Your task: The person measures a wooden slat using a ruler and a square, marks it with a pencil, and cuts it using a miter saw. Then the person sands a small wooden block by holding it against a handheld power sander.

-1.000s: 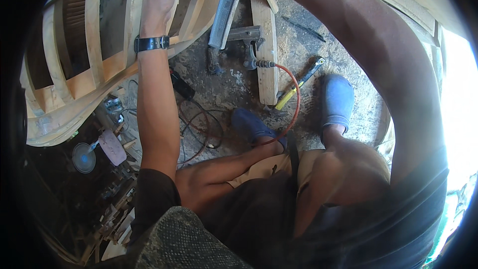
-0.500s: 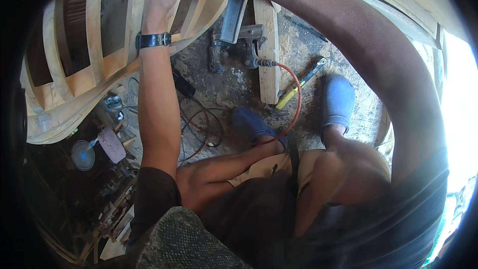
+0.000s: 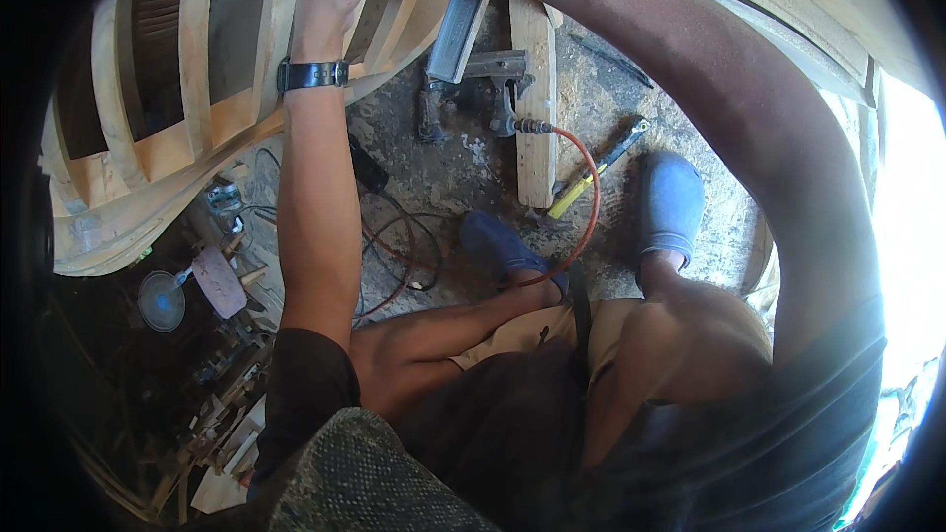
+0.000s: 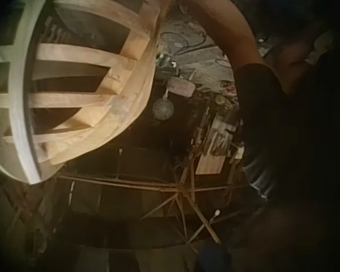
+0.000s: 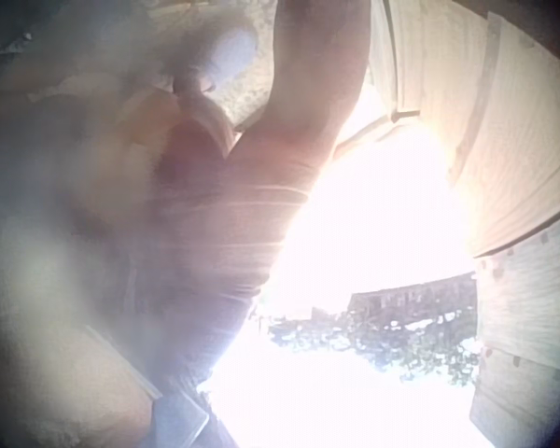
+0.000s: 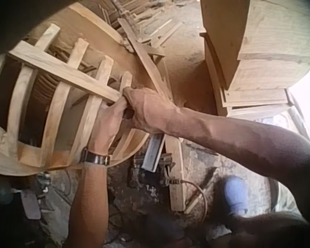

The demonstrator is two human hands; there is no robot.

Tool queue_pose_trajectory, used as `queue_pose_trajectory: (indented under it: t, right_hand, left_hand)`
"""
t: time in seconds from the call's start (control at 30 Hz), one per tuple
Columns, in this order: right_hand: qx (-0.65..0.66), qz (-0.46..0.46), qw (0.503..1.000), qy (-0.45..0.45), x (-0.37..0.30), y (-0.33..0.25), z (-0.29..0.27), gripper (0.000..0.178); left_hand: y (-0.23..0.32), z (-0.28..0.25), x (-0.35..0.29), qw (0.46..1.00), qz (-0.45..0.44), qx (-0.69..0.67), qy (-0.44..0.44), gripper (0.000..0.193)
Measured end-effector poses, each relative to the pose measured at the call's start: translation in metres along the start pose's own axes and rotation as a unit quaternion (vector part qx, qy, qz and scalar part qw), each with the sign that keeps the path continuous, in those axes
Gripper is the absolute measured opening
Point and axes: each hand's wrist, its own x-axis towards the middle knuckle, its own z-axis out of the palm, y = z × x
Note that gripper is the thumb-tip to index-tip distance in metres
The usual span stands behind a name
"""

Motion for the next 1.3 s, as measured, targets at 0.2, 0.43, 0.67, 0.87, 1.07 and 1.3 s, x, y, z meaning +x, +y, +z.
queue_pose_trajectory:
  t: [0.2,0.43,0.67,0.87,1.07,1.3]
  right_hand:
    - [-0.035,0.02,0.999,0.008,0.001,-0.002,0.008,0.049]
    - [-0.036,0.004,0.999,-0.037,-0.001,-0.003,-0.005,0.067]
    - [0.151,-0.018,0.988,-0.026,0.008,-0.01,-0.008,0.058]
    - [0.409,0.051,0.893,-0.18,0.017,0.031,-0.01,0.067]
    - [0.509,0.125,0.815,-0.249,0.027,0.029,-0.011,0.062]
    - [0.542,0.167,0.776,-0.274,0.028,0.03,-0.017,0.058]
  left_hand:
    - [-0.002,-0.004,0.0,0.999,0.029,0.033,-0.01,0.042]
    - [0.016,0.004,0.001,0.996,-0.086,-0.03,-0.019,0.045]
    - [-0.044,0.003,0.007,0.991,0.031,-0.127,0.025,0.042]
    - [-0.002,0.012,0.004,0.988,0.013,-0.154,0.02,0.039]
    - [-0.006,0.005,0.002,0.992,-0.067,-0.104,-0.012,0.033]
    - [-0.008,0.015,0.009,0.993,0.036,-0.115,0.016,0.034]
